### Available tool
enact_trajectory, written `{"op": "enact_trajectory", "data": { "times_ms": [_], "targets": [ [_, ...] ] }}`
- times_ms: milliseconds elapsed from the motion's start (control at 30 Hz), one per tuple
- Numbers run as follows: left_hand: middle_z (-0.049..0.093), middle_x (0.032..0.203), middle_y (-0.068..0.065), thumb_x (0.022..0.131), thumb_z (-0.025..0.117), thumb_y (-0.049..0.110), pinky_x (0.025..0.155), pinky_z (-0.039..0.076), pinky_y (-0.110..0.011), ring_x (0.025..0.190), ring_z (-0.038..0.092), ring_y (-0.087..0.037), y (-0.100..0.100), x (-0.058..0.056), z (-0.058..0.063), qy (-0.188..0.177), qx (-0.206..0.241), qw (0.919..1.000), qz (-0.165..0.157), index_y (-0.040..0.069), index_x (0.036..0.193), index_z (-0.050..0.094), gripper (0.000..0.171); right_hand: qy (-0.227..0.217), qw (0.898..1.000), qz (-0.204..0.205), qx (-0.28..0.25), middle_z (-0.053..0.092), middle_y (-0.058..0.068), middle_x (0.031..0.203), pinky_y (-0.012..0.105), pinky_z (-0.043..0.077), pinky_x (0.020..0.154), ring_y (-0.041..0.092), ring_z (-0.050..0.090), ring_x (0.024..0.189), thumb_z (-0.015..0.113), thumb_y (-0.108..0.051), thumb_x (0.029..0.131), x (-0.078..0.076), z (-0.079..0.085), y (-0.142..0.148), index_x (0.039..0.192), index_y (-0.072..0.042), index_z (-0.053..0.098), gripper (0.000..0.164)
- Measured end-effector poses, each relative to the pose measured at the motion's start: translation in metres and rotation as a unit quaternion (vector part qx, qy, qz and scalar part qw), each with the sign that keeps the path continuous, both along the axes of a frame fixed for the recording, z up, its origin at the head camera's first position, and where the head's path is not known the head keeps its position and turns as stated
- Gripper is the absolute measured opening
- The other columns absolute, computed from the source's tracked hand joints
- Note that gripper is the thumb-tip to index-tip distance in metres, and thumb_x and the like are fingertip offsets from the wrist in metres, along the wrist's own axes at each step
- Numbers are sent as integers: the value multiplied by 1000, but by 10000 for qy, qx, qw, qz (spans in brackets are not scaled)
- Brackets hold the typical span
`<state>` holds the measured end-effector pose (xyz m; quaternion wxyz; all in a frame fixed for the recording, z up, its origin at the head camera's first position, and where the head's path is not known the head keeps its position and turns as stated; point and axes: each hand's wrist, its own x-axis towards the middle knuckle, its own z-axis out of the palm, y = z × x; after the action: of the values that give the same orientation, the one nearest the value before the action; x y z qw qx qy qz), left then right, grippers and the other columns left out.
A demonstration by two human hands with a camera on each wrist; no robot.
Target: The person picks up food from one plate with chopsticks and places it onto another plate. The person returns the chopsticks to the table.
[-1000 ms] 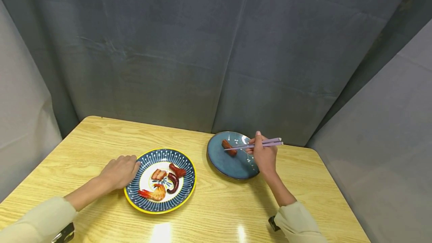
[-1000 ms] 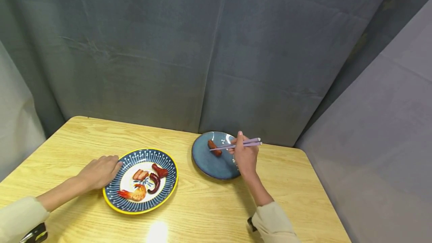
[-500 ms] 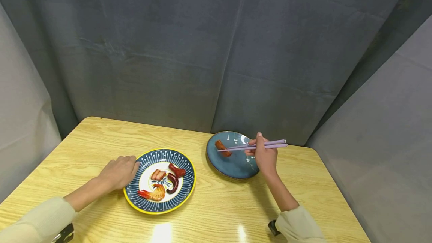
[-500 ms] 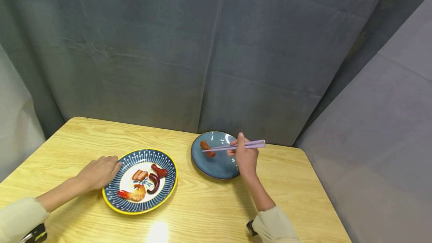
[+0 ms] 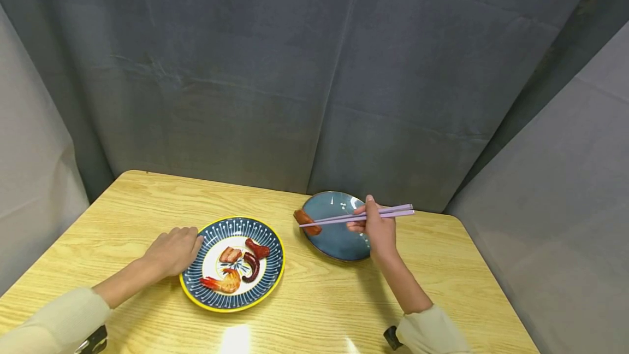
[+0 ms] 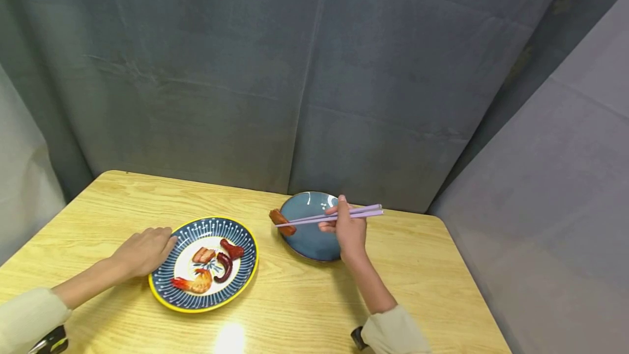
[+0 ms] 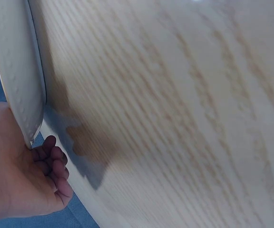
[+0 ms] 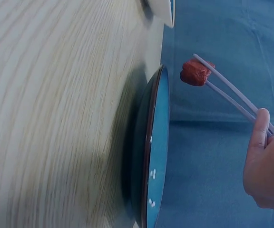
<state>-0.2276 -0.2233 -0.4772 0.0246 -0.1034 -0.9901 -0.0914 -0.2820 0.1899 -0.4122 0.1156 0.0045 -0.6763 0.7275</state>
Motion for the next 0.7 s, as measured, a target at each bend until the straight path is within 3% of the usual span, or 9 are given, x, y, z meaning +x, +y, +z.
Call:
{"op": "enact_trajectory", "data": {
  "times_ms": [333,700],
  "targets": [
    [63,112,-28,104,46,22,84,48,-60,104,59,-46,0,0,0,29,-13,10000,4,-14,119,57,41,-131,9995,238,-183,63,10,55,30,56,52,15,66,48,46,-27,107,6,3,-16,79,6,63,47],
    [62,115,-29,104,46,23,86,46,-61,107,58,-47,0,1,0,15,22,10000,-4,-14,121,57,42,-177,9989,414,-159,63,12,57,29,56,52,13,66,48,46,-26,107,11,2,-38,80,10,62,47]
  ]
}}
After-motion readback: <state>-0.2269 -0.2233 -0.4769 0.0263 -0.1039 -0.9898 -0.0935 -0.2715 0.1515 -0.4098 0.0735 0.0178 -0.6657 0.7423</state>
